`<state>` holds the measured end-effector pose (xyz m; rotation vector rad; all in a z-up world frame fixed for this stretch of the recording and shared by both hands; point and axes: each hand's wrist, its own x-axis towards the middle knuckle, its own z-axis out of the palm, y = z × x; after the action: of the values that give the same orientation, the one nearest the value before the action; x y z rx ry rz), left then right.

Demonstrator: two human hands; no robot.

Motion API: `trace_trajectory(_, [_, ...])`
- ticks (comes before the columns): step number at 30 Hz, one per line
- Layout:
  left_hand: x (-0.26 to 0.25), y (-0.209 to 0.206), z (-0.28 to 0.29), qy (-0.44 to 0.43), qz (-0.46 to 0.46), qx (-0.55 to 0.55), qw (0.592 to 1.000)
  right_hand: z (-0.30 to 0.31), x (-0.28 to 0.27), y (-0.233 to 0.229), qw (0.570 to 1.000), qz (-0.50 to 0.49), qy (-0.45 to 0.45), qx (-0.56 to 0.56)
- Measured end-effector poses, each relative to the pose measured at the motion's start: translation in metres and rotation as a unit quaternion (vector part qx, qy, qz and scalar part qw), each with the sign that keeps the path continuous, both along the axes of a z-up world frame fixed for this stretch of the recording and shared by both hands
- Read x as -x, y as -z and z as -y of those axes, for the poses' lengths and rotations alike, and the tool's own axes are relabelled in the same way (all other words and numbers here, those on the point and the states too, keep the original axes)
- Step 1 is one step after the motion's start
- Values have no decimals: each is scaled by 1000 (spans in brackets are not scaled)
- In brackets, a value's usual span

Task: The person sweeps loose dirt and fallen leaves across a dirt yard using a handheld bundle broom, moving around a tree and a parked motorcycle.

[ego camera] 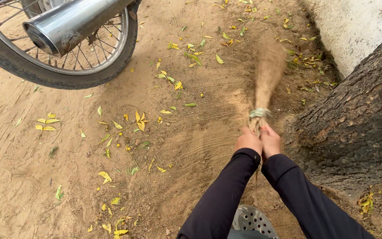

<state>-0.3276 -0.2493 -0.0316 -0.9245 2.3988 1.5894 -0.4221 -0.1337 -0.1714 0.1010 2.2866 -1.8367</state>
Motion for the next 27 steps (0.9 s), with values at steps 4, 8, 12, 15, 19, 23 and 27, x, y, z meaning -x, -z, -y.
trace_trajectory(4, [-14, 0, -2, -137, -9, -71, 988, 23, -3, -25, 990, 16, -139, 37])
trace_trajectory(8, [-14, 18, -12, -203, -61, -23, 977, 33, -3, -35, 963, 78, -241, 90])
trace_trajectory(12, [13, 54, 6, -183, -81, -9, 980, 40, 8, -30, 968, 1, -227, 111])
trace_trajectory(15, [33, 79, 31, -136, -94, -8, 986, 56, 13, -33, 984, -25, -171, 54])
trace_trajectory(19, [32, 106, 53, -152, -88, -16, 984, 92, 16, -29, 981, -22, -175, -77])
trace_trajectory(23, [8, 101, 50, -278, -68, -22, 958, 119, 9, -31, 955, 65, -280, -78])
trace_trajectory(27, [-21, 65, 28, -363, -66, -1, 929, 114, -11, -45, 936, 30, -348, -36])
